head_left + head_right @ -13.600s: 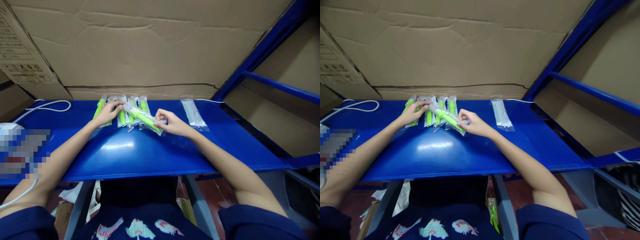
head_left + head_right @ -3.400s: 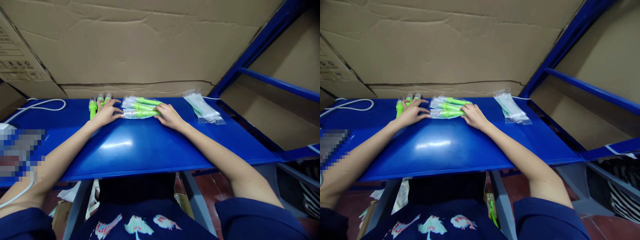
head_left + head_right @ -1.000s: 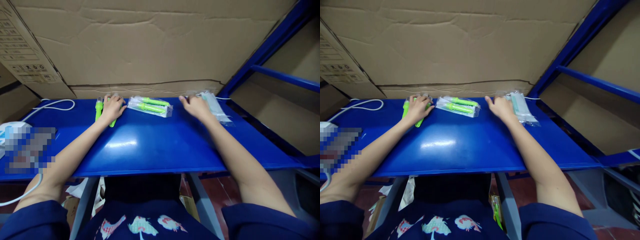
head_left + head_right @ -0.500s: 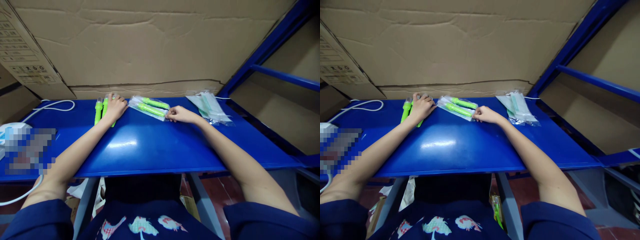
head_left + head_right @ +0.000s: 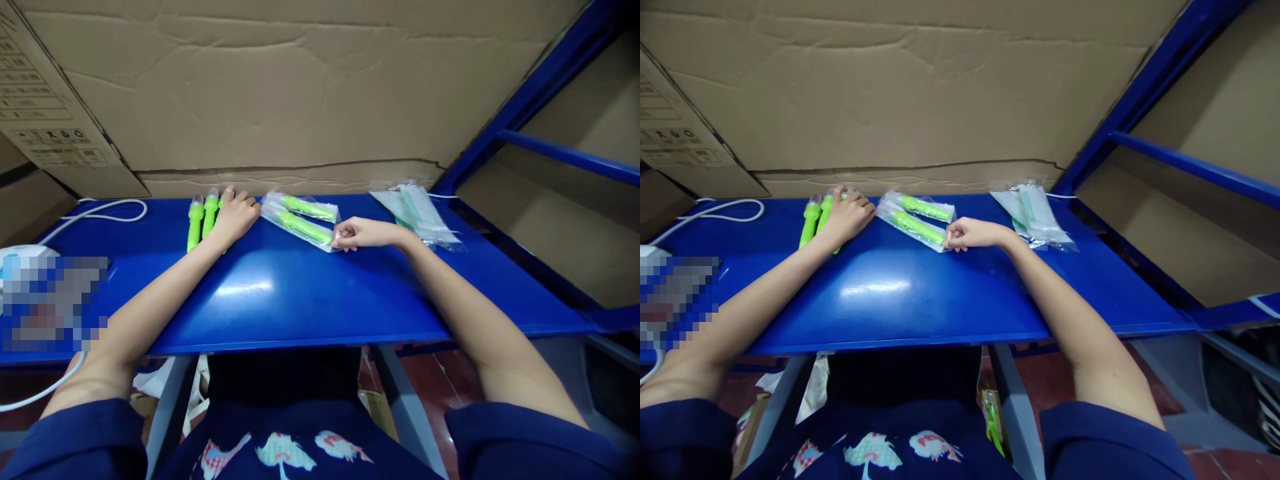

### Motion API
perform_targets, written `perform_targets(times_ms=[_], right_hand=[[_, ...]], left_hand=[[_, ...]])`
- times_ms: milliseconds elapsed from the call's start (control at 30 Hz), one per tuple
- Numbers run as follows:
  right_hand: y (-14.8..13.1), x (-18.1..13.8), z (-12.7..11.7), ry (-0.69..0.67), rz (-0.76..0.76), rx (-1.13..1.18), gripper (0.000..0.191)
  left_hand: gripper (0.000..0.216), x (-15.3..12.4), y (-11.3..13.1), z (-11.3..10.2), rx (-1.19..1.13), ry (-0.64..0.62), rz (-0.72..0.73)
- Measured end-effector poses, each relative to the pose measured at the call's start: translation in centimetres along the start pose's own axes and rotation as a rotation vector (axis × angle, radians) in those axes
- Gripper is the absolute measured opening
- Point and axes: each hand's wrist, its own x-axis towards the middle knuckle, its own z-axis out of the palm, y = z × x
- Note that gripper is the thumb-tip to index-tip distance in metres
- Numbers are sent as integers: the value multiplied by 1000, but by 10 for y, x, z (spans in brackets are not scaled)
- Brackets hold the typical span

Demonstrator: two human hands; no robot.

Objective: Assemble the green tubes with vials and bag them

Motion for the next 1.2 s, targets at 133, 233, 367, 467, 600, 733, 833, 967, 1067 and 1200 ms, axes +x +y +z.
perform_targets(times_ms=[133,233,367,467,600,733,833,967,1067,1200], right_hand=[[8,-1,-8,28,19,-28,44],[18,-3,-18,55,55,-69,46],[27,-6,-27,42,80,-103,46],[29,-7,-28,40,86,-121,46],[31,-6,-28,44,85,-134,45],[34,-6,-29,44,68,-123,42],[35,-6,-30,47,59,-117,40],[33,-7,-28,67,49,-134,38],[28,-7,-27,90,52,-161,38],[18,-17,-34,169,109,-157,32]], left_hand=[[36,-1,-1,-1,-69,38,-70],[30,-4,-1,-4,-134,46,-181],[25,-7,8,-8,-112,31,-201],[31,-8,16,-13,-86,44,-160],[31,-9,19,-13,-89,2,-66],[29,-12,10,-4,-153,-12,-131],[27,-13,-1,3,-233,-72,-139],[32,-13,-10,7,-317,-132,-114],[33,-12,-9,6,-345,-163,-93],[27,-12,-3,-1,-354,-163,-75]])
